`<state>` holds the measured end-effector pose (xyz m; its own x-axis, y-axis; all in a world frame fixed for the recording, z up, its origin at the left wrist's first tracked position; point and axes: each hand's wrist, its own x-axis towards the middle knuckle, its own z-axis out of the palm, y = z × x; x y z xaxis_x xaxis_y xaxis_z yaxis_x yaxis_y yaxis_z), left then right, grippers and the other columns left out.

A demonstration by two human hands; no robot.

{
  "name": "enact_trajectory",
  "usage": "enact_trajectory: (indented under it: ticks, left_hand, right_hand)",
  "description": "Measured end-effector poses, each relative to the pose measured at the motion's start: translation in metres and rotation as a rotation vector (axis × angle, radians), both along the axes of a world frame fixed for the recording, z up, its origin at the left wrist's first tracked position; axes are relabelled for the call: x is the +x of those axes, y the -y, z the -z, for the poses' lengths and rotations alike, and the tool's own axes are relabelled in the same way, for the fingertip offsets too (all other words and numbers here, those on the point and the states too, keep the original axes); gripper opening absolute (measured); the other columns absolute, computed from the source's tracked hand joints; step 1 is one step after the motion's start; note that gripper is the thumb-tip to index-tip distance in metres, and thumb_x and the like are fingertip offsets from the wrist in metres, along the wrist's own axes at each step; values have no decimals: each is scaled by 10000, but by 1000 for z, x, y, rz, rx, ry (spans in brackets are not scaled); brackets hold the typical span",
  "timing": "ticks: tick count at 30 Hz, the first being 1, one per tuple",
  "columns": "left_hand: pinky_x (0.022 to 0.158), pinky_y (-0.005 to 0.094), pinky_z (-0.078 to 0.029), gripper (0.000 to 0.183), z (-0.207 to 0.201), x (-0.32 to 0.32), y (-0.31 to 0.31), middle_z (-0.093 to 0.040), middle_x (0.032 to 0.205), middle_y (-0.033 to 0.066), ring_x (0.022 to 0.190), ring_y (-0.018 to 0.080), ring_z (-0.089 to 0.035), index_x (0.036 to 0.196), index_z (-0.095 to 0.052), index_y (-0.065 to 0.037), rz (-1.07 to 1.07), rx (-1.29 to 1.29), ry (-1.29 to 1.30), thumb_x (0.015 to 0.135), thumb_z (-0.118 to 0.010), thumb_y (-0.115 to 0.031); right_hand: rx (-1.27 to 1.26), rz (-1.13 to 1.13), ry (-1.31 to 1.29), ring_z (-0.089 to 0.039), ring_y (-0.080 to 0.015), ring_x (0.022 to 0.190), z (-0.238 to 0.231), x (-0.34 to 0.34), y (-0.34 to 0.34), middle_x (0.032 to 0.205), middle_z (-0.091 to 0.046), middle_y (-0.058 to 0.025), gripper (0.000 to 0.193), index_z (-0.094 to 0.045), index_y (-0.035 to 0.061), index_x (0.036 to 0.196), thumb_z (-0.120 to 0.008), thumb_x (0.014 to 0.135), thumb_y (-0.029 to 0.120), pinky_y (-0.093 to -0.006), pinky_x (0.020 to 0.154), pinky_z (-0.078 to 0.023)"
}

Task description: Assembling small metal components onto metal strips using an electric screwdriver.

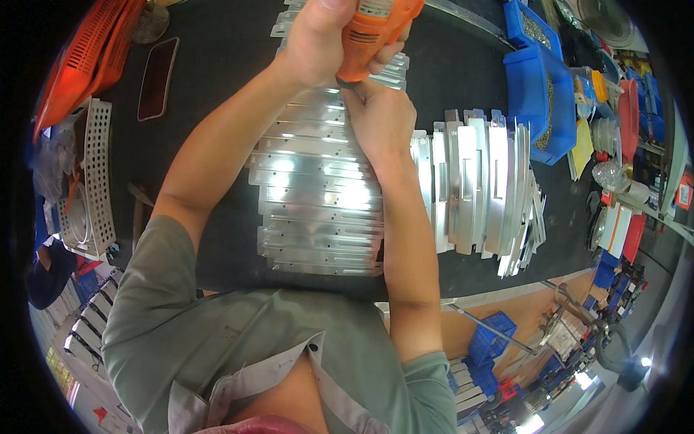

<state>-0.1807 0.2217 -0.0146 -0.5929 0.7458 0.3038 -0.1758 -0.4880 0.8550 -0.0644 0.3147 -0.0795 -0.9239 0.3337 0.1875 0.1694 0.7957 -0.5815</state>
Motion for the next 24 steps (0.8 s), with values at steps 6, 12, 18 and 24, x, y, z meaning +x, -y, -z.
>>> enact_trajectory:
  ticks: [6, 12, 18, 24]
  left_hand:
    - [551, 266, -469, 782, -17, -4, -4, -649, 742, 71, 599, 126, -593, 1020, -678, 11, -50, 24, 35, 921, -551, -754]
    - [534, 251, -484, 760, -26, -14, -9, -652, 727, 56, 584, 119, -610, 1014, -679, 5, -183, 10, 77, 953, -522, -736]
    - [541, 240, -469, 683, 13, -20, -27, -639, 729, 49, 599, 107, -594, 1006, -672, -4, -85, 128, -21, 954, -592, -681]
    - [544, 251, -454, 649, 27, -22, -32, -632, 746, 48, 616, 105, -573, 971, -665, -10, -26, 120, -12, 967, -592, -655]
  right_hand:
    - [-99, 24, 103, -713, -369, 795, -4, 1, -2, 840, -744, -148, 171, -778, 124, 1019, -733, 888, 225, -462, 737, -545]
    - [-352, 153, -21, -606, -159, 556, -16, 1, -10, 645, -643, -57, 125, -720, 20, 942, -668, 916, 131, -332, 527, -458]
    - [-1466, 167, -158, -305, -46, 540, -22, 8, -25, 656, -459, 23, 104, -551, 49, 829, -461, 879, 33, -237, 475, -261]
    - [-1361, 187, -45, -333, -72, 529, -18, 10, -24, 644, -475, 18, 142, -606, 35, 832, -469, 866, 46, -245, 484, -278]
